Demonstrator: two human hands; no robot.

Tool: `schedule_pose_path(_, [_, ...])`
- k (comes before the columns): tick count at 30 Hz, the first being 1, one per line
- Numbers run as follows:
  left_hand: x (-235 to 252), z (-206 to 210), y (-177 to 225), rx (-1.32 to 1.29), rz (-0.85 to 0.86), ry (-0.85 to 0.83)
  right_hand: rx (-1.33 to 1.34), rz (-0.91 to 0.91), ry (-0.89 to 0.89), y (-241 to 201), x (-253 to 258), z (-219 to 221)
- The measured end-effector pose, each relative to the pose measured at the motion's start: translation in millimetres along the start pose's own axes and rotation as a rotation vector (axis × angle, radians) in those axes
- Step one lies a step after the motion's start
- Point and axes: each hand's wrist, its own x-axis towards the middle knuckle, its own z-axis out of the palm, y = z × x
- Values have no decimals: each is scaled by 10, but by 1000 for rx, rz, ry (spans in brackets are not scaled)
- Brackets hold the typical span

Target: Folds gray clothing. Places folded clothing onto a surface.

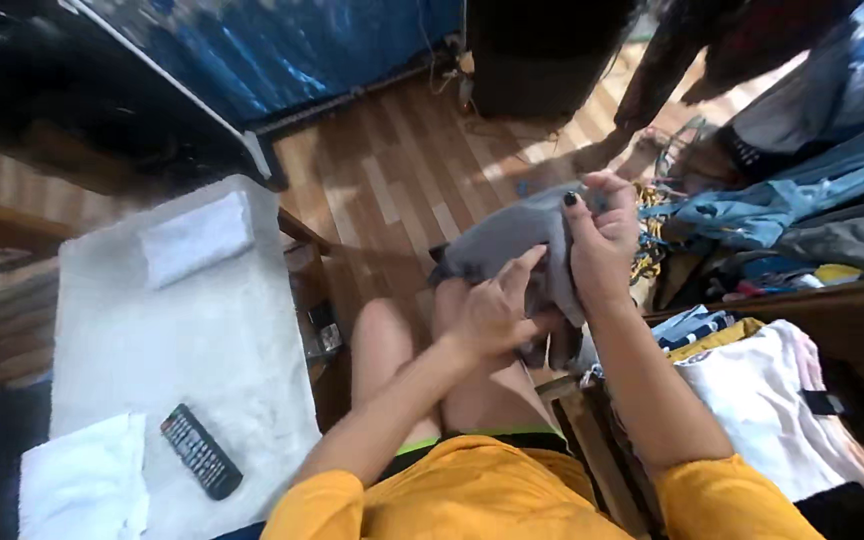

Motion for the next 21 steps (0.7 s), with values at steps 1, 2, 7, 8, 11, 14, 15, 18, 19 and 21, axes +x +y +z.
schedule_pose_path(1, [-4,40,20,-9,31,81,11,19,26,-111,-44,16])
schedule_pose_path(2, [-47,60,15,-5,55,144,23,32,47,-187,-75,20])
schedule_pose_path(7, [-596,81,-110,19,111,210,25,86,72,-299,-303,253])
schedule_pose_path(8, [-671,70,-119,9,114,244,43,122,77,-294,-362,327])
schedule_pose_path(11, [-856,55,-107,55,75,304,135,208,99,-220,-482,479])
schedule_pose_path(14, [-997,91,-136,127,66,390,162,266,115,-161,-582,548])
schedule_pose_path(15, [-1005,85,-144,137,72,413,161,280,122,-152,-613,559])
schedule_pose_path(18, [-994,7,-90,77,24,385,167,330,133,-98,-695,556])
schedule_pose_path(19, [-984,4,-72,50,1,373,174,347,142,-87,-717,553])
schedule_pose_path(21, [-963,42,-64,40,-12,379,182,359,150,-65,-734,523])
